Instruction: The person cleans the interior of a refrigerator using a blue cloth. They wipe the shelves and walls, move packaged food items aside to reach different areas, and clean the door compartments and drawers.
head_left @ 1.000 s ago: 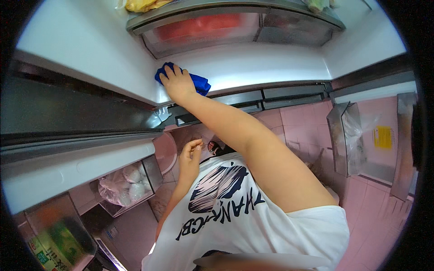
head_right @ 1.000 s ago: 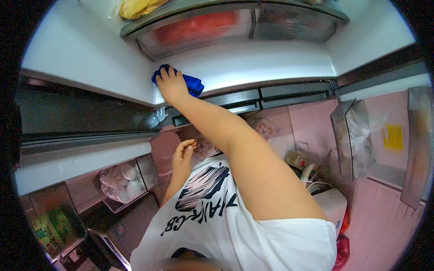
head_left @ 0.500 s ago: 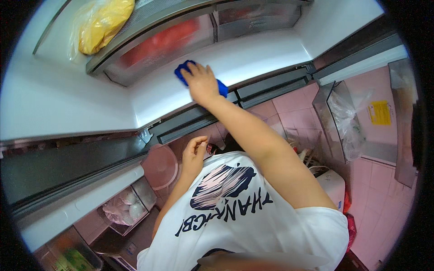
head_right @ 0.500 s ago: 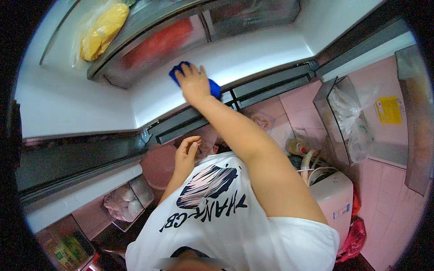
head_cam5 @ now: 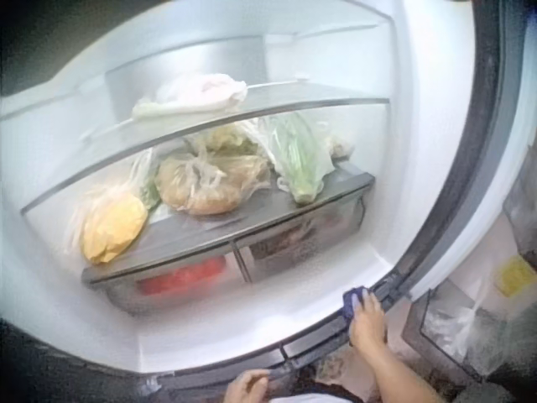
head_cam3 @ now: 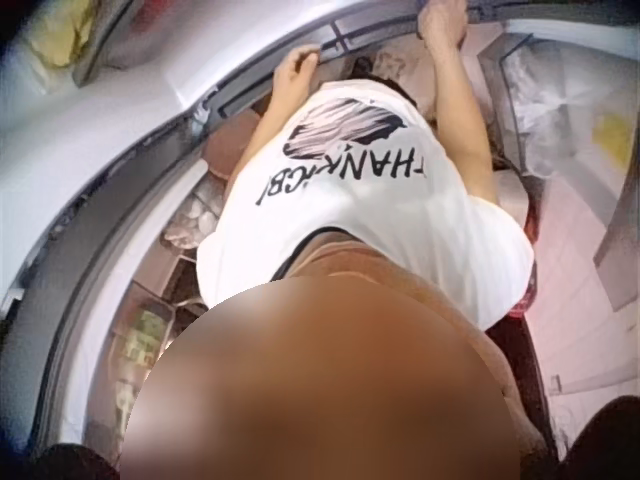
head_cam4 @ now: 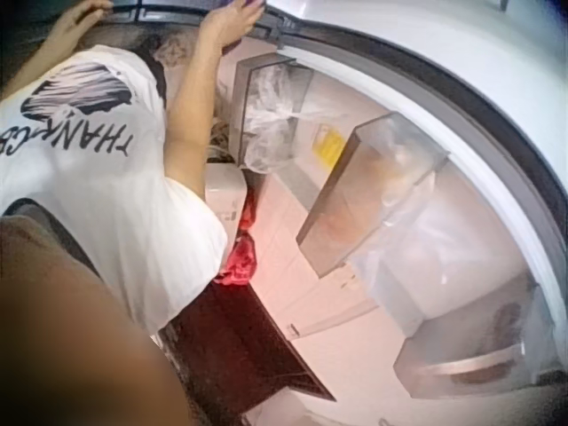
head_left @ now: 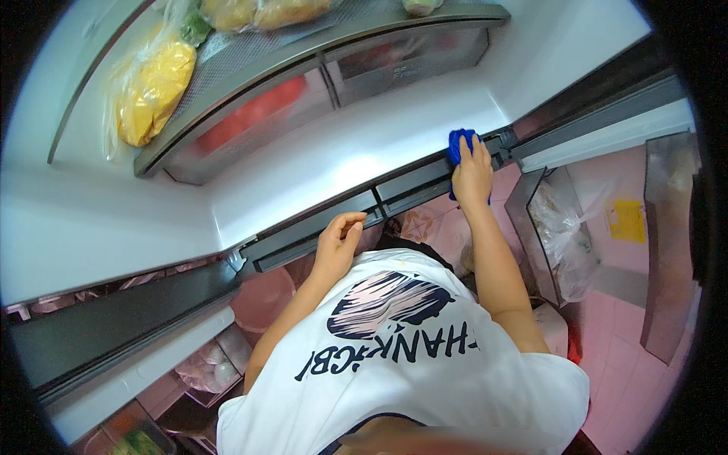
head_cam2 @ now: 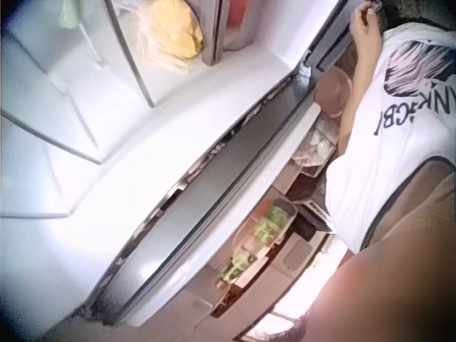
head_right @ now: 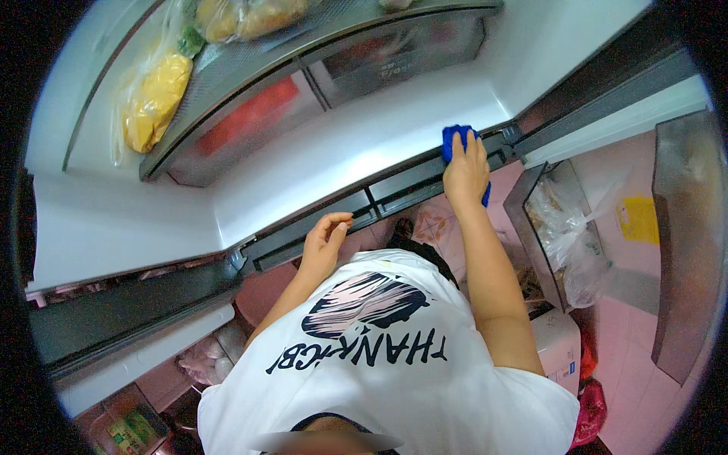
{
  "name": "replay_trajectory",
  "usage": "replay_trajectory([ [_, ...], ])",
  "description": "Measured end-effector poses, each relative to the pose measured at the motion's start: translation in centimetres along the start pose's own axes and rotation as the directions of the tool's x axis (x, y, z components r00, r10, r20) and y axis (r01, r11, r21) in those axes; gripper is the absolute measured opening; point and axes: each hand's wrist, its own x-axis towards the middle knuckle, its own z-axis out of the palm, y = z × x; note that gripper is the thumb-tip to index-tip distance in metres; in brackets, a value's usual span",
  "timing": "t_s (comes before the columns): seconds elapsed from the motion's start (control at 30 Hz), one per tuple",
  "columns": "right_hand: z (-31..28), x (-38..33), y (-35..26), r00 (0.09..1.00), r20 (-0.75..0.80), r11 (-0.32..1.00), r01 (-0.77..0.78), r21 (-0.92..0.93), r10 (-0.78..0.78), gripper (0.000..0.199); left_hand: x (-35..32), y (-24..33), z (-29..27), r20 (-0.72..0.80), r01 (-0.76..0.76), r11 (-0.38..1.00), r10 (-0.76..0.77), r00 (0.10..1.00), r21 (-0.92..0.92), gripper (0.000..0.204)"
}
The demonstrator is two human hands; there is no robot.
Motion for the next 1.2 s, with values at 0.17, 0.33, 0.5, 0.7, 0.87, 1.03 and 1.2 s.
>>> replay_trajectory([
  [0.17, -2.1, 1.0, -0.9, 0.955, -0.261, 0.960, 0.194, 0.200, -0.139, 0.053, 2.6, 0.8, 1.2, 0.000, -0.055, 0.997, 0.055, 0.998, 0.058, 0.022],
  [0.33, -1.8, 2.8, -9.2, 0.938, -0.028, 0.762, 0.298, 0.574, -0.346, 0.060, 4.4, 1.9, 1.9, -0.129, -0.195, 0.917, 0.253, 0.959, 0.349, 0.043],
  [0.5, 3.3, 1.3, -13.1, 0.744, -0.057, 0.653, 0.618, 0.438, -0.666, 0.054, 6.2, 1.9, 1.5, -0.104, -0.286, 0.789, 0.402, 0.910, 0.544, 0.050],
  [0.7, 4.4, 2.2, -12.5, 0.810, -0.107, 0.713, 0.562, 0.420, -0.576, 0.042, 8.2, 0.9, 0.9, 0.097, -0.289, 0.555, 0.349, 0.932, 0.780, 0.061],
  [0.87, 4.0, 4.7, -9.0, 0.918, -0.094, 0.857, 0.393, 0.334, -0.385, 0.043, 13.3, 3.1, 3.2, 0.321, -0.421, 0.460, 0.282, 0.904, 0.782, 0.062],
  [1.03, 3.9, 7.8, -3.9, 0.987, -0.128, 0.976, 0.118, 0.182, -0.095, 0.044, 20.9, 5.3, 8.3, 0.551, -0.599, 0.476, 0.255, 0.795, 0.644, 0.070],
  [1.2, 4.7, 12.0, -0.8, 0.980, -0.110, 0.984, -0.158, 0.083, 0.166, 0.047, 27.4, 7.0, 14.6, 0.633, -0.653, 0.416, 0.207, 0.746, 0.633, 0.081],
])
